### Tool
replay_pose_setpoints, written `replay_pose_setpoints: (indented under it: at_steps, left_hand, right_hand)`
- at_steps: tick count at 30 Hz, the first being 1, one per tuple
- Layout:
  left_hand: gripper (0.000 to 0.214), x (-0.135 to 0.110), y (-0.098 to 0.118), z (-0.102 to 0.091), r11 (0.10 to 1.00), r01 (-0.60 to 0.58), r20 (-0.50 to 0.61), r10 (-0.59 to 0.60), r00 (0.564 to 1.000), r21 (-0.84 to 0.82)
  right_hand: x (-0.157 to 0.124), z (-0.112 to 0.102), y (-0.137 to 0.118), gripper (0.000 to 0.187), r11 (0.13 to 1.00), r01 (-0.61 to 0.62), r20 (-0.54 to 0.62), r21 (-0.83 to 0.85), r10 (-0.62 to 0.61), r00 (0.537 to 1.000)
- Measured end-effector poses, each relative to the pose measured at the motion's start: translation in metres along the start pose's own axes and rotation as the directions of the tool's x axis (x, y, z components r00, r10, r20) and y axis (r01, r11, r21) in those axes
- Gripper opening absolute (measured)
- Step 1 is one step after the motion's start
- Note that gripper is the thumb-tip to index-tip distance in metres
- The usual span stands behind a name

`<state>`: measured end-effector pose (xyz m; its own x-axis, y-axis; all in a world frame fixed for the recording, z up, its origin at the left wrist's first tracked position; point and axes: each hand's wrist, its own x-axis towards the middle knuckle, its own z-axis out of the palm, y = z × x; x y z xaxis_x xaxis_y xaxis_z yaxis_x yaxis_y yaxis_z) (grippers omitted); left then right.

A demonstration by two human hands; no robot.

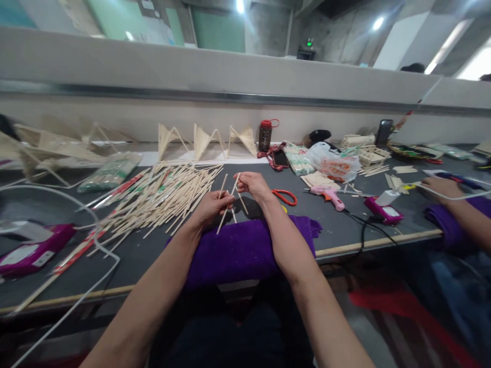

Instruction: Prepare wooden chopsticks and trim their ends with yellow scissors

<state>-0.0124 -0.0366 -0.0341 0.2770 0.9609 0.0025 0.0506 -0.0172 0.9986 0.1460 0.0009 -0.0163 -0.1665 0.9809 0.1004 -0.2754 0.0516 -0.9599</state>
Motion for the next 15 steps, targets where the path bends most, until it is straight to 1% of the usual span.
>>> replay_pose_setpoints:
  at_steps: [2, 4, 6, 7, 8, 10, 11, 12, 13, 14, 15]
  left_hand:
    - [0.030, 0.000, 0.002, 0.000, 1.000, 0.000, -0.011, 0.000, 1.000, 0.015]
    - [0.030, 0.001, 0.004, -0.001, 1.000, 0.007, -0.034, -0.007, 0.999, -0.007]
    - [0.030, 0.002, 0.007, -0.003, 0.996, 0.024, -0.062, -0.030, 0.998, -0.084]
    - [0.030, 0.002, 0.008, -0.004, 0.993, 0.032, -0.087, -0.043, 0.995, -0.116]
    - [0.030, 0.002, 0.010, -0.005, 0.990, 0.042, -0.118, -0.058, 0.991, -0.134]
    - [0.030, 0.003, 0.011, -0.006, 0.987, 0.070, -0.159, -0.094, 0.983, -0.147]
    - [0.030, 0.003, 0.012, -0.006, 0.985, 0.083, -0.169, -0.108, 0.980, -0.149]
    - [0.030, 0.003, 0.013, -0.006, 0.985, 0.095, -0.173, -0.120, 0.978, -0.146]
    - [0.030, 0.003, 0.014, -0.005, 0.984, 0.108, -0.171, -0.131, 0.977, -0.138]
    - [0.030, 0.003, 0.014, -0.004, 0.985, 0.120, -0.169, -0.141, 0.975, -0.127]
    - [0.029, 0.003, 0.015, -0.003, 0.984, 0.133, -0.166, -0.152, 0.974, -0.116]
  right_hand:
    - [0.001, -0.005, -0.005, 0.009, 0.994, 0.000, 0.000, -0.111, 0.000, 1.000]
    - [0.003, -0.022, -0.017, 0.008, 0.960, -0.010, -0.023, -0.281, 0.003, 1.000]
    - [0.003, -0.053, -0.039, 0.007, 0.898, -0.020, -0.090, -0.439, -0.021, 0.996]
    - [0.003, -0.073, -0.054, 0.008, 0.872, -0.020, -0.121, -0.489, -0.045, 0.992]
    - [0.003, -0.096, -0.071, 0.007, 0.851, -0.017, -0.177, -0.525, -0.090, 0.980]
    - [0.006, -0.147, -0.108, 0.008, 0.813, -0.026, -0.306, -0.581, -0.189, 0.933]
    - [0.008, -0.173, -0.125, 0.010, 0.797, -0.030, -0.365, -0.603, -0.243, 0.899]
    - [0.012, -0.197, -0.141, 0.014, 0.776, -0.068, -0.432, -0.627, -0.274, 0.859]
    - [0.016, -0.220, -0.154, 0.018, 0.743, -0.124, -0.505, -0.658, -0.313, 0.804]
    - [0.020, -0.241, -0.165, 0.024, 0.693, -0.185, -0.554, -0.696, -0.356, 0.753]
    - [0.024, -0.259, -0.173, 0.029, 0.639, -0.245, -0.581, -0.729, -0.389, 0.715]
